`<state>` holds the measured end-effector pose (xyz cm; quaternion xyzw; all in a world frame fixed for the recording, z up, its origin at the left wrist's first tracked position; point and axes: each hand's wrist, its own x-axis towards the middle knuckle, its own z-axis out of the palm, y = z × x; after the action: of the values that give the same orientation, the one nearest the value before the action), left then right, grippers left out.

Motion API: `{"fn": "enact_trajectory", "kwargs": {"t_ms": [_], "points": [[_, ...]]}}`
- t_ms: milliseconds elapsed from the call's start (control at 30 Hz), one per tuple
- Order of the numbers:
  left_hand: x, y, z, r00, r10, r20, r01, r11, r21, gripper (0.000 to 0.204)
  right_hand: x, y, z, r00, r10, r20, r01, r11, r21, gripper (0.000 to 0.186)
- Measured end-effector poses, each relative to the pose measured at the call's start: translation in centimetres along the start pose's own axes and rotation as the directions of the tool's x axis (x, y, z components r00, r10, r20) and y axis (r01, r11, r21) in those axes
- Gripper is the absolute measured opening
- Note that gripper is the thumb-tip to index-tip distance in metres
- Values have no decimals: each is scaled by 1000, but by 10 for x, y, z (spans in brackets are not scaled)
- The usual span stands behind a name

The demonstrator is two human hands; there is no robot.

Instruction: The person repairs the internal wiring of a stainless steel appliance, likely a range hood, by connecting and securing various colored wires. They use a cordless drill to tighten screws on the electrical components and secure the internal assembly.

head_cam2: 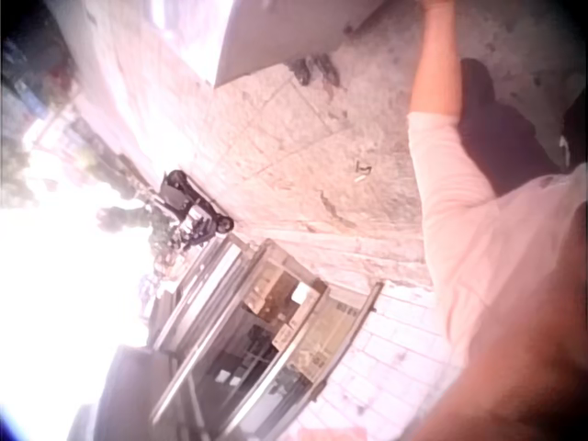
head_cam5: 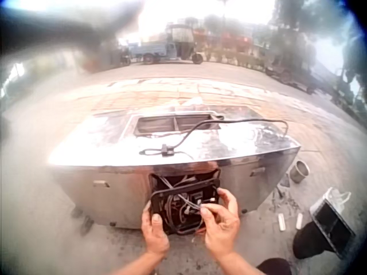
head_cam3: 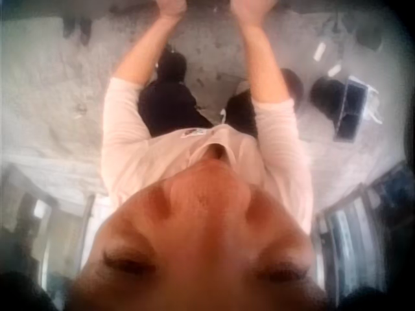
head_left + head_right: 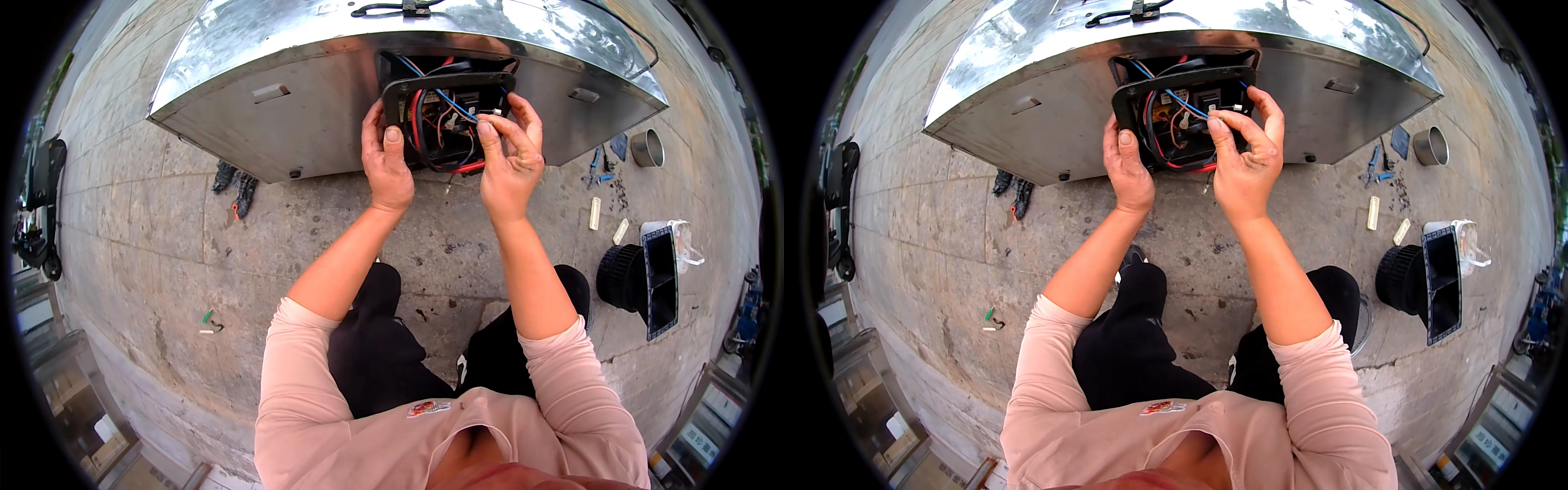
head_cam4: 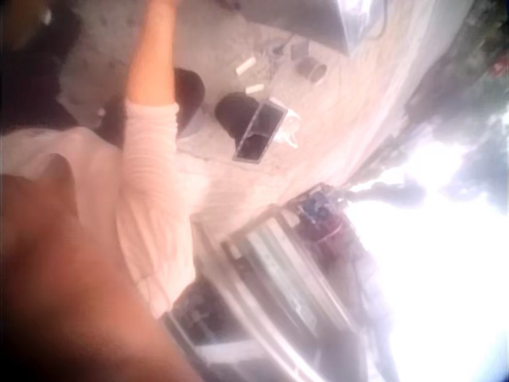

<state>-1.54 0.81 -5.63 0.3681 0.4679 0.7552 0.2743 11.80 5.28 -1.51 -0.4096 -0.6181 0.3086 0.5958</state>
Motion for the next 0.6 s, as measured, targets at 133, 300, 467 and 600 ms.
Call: {"fn": "enact_trajectory", "kwargs": {"t_ms": [133,300,467,600], "points": [[-3,6,7,997,-69,-21,70,997,13,59,7,-9,-4,998,-37,43,43,989,-141,12],[3,6,4,974,-206,-91,215,972,100,58,18,-12,-5,995,-23,95,44,975,-217,11],[15,21,4,928,-367,-64,368,930,14,59,26,-20,-5,996,-26,89,49,962,-267,11],[17,11,-2,985,-169,-33,172,970,171,54,24,-15,-5,992,-82,92,102,967,-232,12]]}}
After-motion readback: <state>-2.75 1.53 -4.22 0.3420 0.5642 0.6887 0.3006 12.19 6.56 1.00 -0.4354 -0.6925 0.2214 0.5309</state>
